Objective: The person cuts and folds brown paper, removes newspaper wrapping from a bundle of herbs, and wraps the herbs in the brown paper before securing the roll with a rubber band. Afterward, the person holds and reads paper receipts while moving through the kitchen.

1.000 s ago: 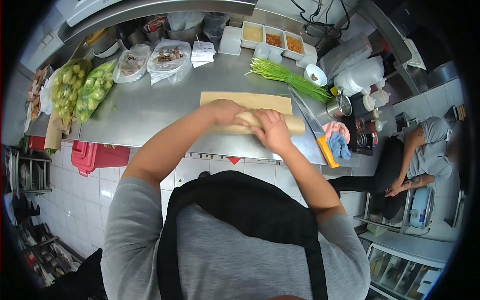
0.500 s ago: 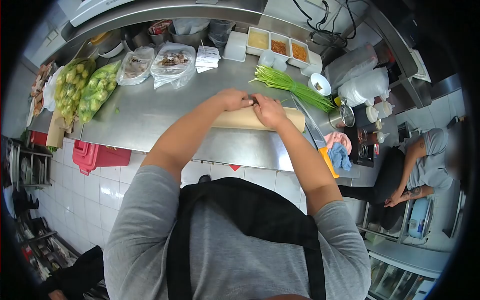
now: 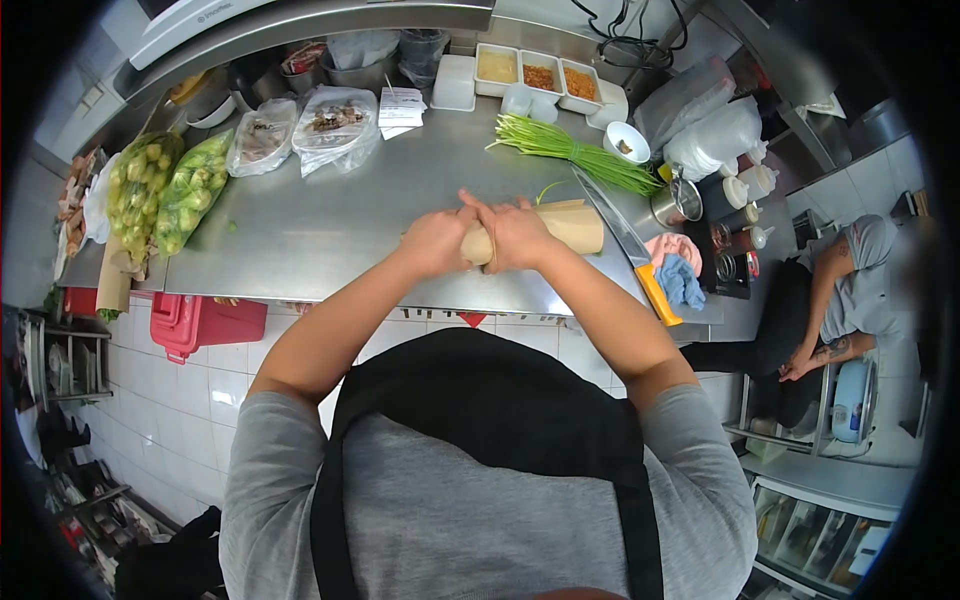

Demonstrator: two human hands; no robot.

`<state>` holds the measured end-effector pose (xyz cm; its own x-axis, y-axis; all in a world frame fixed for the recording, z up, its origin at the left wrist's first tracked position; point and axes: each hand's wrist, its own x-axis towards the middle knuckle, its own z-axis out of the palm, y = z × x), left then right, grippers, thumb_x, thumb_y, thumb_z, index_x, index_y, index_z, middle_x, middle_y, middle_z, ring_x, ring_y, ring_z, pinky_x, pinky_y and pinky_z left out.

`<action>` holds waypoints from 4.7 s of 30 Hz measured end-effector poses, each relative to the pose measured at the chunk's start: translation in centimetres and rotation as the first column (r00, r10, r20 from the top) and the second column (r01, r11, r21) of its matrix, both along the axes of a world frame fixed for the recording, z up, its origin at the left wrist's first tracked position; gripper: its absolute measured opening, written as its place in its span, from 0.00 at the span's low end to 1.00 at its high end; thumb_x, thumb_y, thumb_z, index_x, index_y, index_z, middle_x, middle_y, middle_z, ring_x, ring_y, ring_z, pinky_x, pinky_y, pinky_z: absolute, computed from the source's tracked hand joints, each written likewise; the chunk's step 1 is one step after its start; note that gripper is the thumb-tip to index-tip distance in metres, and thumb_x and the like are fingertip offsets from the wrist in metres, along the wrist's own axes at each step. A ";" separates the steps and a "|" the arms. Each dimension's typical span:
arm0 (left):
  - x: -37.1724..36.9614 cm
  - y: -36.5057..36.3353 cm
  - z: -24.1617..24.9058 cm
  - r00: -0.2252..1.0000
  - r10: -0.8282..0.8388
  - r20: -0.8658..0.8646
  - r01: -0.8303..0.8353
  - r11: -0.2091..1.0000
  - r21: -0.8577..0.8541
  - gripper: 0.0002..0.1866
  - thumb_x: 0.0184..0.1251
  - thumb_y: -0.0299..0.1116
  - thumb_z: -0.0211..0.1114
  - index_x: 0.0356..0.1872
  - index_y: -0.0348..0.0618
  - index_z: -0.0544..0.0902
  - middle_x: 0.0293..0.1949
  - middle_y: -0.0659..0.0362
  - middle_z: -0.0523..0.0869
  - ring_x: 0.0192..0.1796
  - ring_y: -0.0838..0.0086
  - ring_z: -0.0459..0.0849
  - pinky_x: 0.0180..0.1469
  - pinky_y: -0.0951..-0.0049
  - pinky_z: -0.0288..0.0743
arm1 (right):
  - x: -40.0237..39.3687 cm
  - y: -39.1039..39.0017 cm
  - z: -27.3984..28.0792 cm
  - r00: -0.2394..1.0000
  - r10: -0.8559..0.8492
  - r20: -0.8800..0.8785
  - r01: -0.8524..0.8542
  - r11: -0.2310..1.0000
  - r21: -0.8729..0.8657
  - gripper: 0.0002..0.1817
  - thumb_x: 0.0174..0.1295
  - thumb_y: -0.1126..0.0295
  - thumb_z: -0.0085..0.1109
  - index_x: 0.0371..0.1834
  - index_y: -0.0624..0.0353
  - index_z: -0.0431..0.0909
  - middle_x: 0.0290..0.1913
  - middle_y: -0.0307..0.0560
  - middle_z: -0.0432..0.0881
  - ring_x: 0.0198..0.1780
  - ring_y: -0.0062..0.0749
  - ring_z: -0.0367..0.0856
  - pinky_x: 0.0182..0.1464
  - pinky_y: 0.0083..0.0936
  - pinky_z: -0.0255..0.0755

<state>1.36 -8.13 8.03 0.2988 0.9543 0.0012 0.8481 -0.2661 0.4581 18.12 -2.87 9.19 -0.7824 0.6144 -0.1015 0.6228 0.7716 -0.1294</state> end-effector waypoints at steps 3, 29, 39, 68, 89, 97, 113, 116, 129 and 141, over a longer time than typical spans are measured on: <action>-2.1 -1.9 3.7 0.965 0.019 0.262 0.020 0.989 -0.148 0.27 0.43 0.34 0.72 0.49 0.45 0.74 0.43 0.52 0.82 0.42 0.56 0.81 0.46 0.62 0.76 | 0.0 -0.9 2.3 0.994 0.028 0.105 -0.001 0.968 -0.252 0.53 0.30 0.59 0.72 0.67 0.49 0.58 0.47 0.50 0.79 0.52 0.43 0.76 0.54 0.38 0.67; 7.0 -3.2 21.0 0.537 -0.473 0.698 0.745 0.654 -0.129 0.04 0.60 0.30 0.60 0.33 0.43 0.76 0.28 0.63 0.77 0.31 0.77 0.77 0.35 0.76 0.71 | 7.2 -8.1 12.0 0.924 0.072 -0.375 -0.381 0.245 -0.891 0.55 0.34 0.57 0.77 0.68 0.62 0.56 0.59 0.50 0.71 0.62 0.37 0.66 0.63 0.31 0.59; 1.9 2.1 21.0 0.530 -0.237 0.814 0.510 0.856 -0.083 0.10 0.67 0.35 0.58 0.27 0.42 0.75 0.21 0.68 0.73 0.24 0.85 0.68 0.29 0.82 0.65 | 12.4 -6.1 11.3 0.734 -0.396 -0.552 -0.427 0.362 -0.828 0.50 0.32 0.65 0.74 0.64 0.64 0.61 0.54 0.49 0.74 0.54 0.31 0.73 0.56 0.28 0.66; 3.4 -2.1 8.6 -0.408 0.231 0.883 0.654 0.749 0.107 0.59 0.41 0.51 0.77 0.69 0.33 0.50 0.70 0.43 0.52 0.72 0.58 0.53 0.67 0.64 0.64 | 10.6 -3.6 7.2 0.133 -0.638 -0.759 -0.593 0.562 -0.577 0.41 0.37 0.58 0.70 0.57 0.65 0.67 0.50 0.52 0.76 0.51 0.41 0.78 0.52 0.34 0.73; 1.3 4.2 15.2 0.856 -0.387 0.344 0.503 0.777 -0.378 0.40 0.34 0.44 0.79 0.54 0.37 0.76 0.45 0.56 0.83 0.45 0.73 0.81 0.51 0.73 0.73 | 7.7 -1.6 8.8 0.970 -0.120 -0.213 -0.062 0.724 -0.687 0.34 0.36 0.54 0.69 0.49 0.60 0.76 0.43 0.52 0.82 0.45 0.39 0.81 0.49 0.29 0.72; 6.3 1.7 16.7 0.777 -0.439 -0.451 0.353 0.897 -0.266 0.37 0.28 0.53 0.78 0.47 0.50 0.83 0.38 0.52 0.86 0.40 0.60 0.84 0.45 0.63 0.76 | 5.0 -0.8 7.5 0.951 -0.204 -0.233 0.033 0.815 -0.579 0.34 0.31 0.52 0.70 0.45 0.61 0.79 0.37 0.53 0.84 0.42 0.38 0.82 0.49 0.30 0.72; -6.1 -3.6 10.0 0.759 0.197 0.621 0.412 0.592 -0.692 0.35 0.57 0.57 0.63 0.56 0.36 0.73 0.49 0.54 0.81 0.46 0.70 0.81 0.48 0.67 0.75 | 0.2 -9.7 10.8 0.818 0.210 -0.536 -0.247 0.969 0.002 0.39 0.31 0.67 0.71 0.54 0.59 0.69 0.46 0.52 0.79 0.46 0.49 0.75 0.50 0.40 0.69; -8.3 -7.9 9.9 0.515 0.427 0.744 0.379 0.665 -0.644 0.36 0.66 0.62 0.47 0.61 0.40 0.70 0.58 0.52 0.76 0.58 0.67 0.76 0.55 0.64 0.71 | -1.2 -9.7 11.6 0.679 0.231 -0.697 -0.353 0.935 -0.035 0.40 0.32 0.66 0.73 0.55 0.61 0.68 0.46 0.51 0.78 0.48 0.46 0.76 0.52 0.38 0.70; -7.8 -15.2 6.4 0.822 0.432 0.370 -0.569 0.630 0.528 0.57 0.33 0.40 0.79 0.68 0.37 0.55 0.61 0.45 0.66 0.61 0.54 0.68 0.63 0.59 0.63 | -17.4 -7.6 7.0 0.220 -0.778 -0.588 -0.753 0.248 -0.610 0.20 0.58 0.64 0.61 0.48 0.65 0.72 0.39 0.47 0.79 0.37 0.30 0.80 0.42 0.28 0.76; -31.4 -16.3 5.8 0.397 0.291 0.870 -0.764 0.630 0.138 0.51 0.38 0.26 0.71 0.67 0.41 0.51 0.57 0.48 0.73 0.59 0.60 0.74 0.59 0.65 0.69 | -35.5 -11.7 6.6 0.347 -0.372 -0.861 -0.457 0.734 -0.502 0.38 0.50 0.63 0.68 0.62 0.64 0.59 0.58 0.53 0.63 0.63 0.38 0.60 0.60 0.37 0.64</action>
